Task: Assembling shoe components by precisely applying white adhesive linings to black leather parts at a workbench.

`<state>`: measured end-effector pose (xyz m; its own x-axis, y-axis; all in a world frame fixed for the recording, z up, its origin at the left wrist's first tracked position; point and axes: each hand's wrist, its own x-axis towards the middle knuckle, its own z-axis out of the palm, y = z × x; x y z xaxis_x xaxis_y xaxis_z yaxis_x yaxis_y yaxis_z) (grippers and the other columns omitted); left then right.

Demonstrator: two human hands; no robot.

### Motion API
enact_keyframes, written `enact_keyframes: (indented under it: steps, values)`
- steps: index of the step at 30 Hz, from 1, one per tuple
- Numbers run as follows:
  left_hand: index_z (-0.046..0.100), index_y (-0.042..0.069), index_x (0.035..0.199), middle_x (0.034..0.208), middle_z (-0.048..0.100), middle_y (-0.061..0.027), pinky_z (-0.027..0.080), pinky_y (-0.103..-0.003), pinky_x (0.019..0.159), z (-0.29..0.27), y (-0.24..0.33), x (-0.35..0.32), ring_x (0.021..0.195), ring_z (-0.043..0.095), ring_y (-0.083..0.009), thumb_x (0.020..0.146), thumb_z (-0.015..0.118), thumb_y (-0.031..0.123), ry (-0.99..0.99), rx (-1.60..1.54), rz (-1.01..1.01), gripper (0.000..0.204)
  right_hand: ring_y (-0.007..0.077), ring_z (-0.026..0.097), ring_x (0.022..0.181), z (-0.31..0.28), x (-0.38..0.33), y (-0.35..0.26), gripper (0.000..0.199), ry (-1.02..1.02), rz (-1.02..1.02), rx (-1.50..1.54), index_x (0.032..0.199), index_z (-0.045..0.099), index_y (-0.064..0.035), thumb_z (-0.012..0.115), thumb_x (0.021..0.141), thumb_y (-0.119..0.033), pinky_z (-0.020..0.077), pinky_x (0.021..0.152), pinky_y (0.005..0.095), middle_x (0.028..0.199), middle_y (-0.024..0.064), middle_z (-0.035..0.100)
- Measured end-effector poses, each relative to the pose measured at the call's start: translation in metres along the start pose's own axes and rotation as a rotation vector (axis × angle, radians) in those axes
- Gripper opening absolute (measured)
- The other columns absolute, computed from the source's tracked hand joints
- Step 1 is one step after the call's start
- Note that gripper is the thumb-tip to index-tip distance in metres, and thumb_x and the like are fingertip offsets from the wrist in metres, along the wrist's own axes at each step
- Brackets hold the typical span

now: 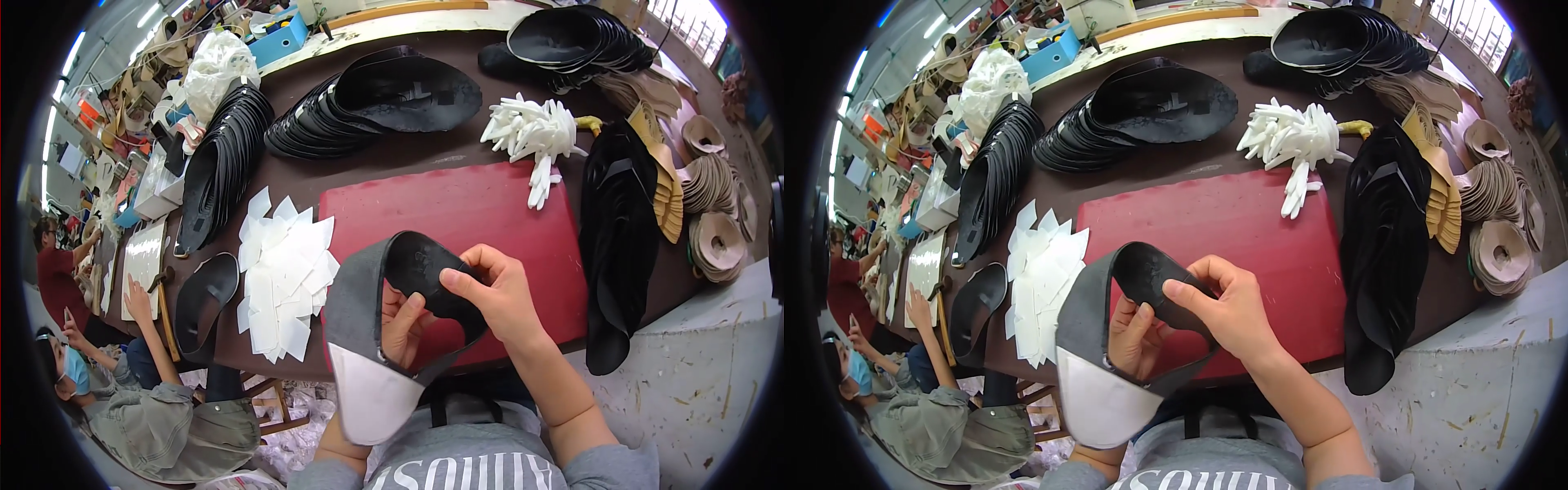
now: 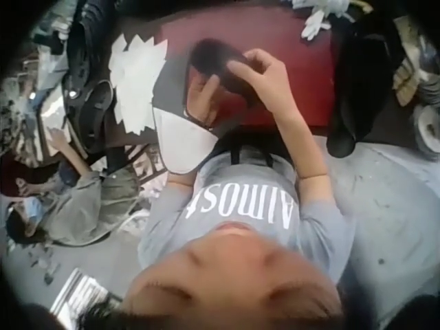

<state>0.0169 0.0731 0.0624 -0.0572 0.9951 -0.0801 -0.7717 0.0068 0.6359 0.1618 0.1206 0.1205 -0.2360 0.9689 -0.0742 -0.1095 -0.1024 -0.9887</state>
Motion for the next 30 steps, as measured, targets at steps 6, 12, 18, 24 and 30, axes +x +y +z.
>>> enact_keyframes:
  steps: [6, 12, 18, 24, 30]
  values:
    - [0.052, 0.009, 0.121, 0.096, 0.063, -0.006, 0.054, -0.028, 0.069, 0.018, 0.01, 0.008, 0.073, 0.062, -0.0132, 0.095, 0.055, 0.01, 0.15, 0.141, -0.04, 0.026, 0.0104, 0.057, 0.07, -0.023, 0.021, 0.008, 0.025, 0.041, 0.057, 0.309, 0.096, 0.067, 0.0017, 0.053, 0.096, -0.019, 0.0464, 0.066, 0.021, 0.085, 0.0063, 0.066]
    - [0.062, 0.006, 0.095, 0.082, 0.058, -0.0016, 0.046, -0.026, 0.06, -0.009, 0.087, 0.046, 0.067, 0.054, -0.0125, 0.088, 0.057, 0.004, 0.61, 1.888, 1.129, 0.009, 0.0146, 0.06, 0.073, -0.103, 0.056, -0.009, 0.023, 0.723, -0.303, -0.351, 0.108, 0.064, 0.0011, 0.057, 0.091, -0.013, 0.0476, 0.073, 0.0231, 0.094, 0.0088, 0.067]
    - [0.069, 0.006, 0.095, 0.111, 0.062, -0.0063, 0.049, -0.03, 0.077, 0.022, 0.024, 0.028, 0.089, 0.06, -0.0219, 0.073, 0.065, 0.004, -0.235, 2.077, 1.034, 0.022, 0.0213, 0.059, 0.074, -0.127, 0.103, 0.016, 0.031, 0.795, -0.137, -0.91, 0.109, 0.064, -0.0029, 0.068, 0.081, -0.016, 0.048, 0.068, 0.0302, 0.086, 0.011, 0.063]
    - [0.07, 0.009, 0.095, 0.106, 0.065, -0.0039, 0.051, -0.028, 0.077, -0.007, 0.041, -0.005, 0.088, 0.059, -0.0183, 0.072, 0.068, 0.003, -0.443, 1.746, 1.02, 0.024, 0.0253, 0.058, 0.074, -0.115, 0.089, 0.022, 0.032, 0.591, -0.111, -1.198, 0.107, 0.065, -0.0022, 0.07, 0.077, -0.014, 0.0479, 0.07, 0.0336, 0.092, 0.0123, 0.058]
    - [0.071, 0.01, 0.1, 0.105, 0.068, -0.0022, 0.05, -0.029, 0.076, 0.011, 0.059, 0.043, 0.084, 0.061, -0.0154, 0.077, 0.071, 0.011, -0.295, 1.998, 0.955, 0.023, 0.0246, 0.057, 0.073, -0.118, 0.11, 0.029, 0.031, 0.575, -0.242, -1.14, 0.104, 0.065, -0.0033, 0.071, 0.075, -0.011, 0.0477, 0.072, 0.0329, 0.087, 0.0111, 0.059]
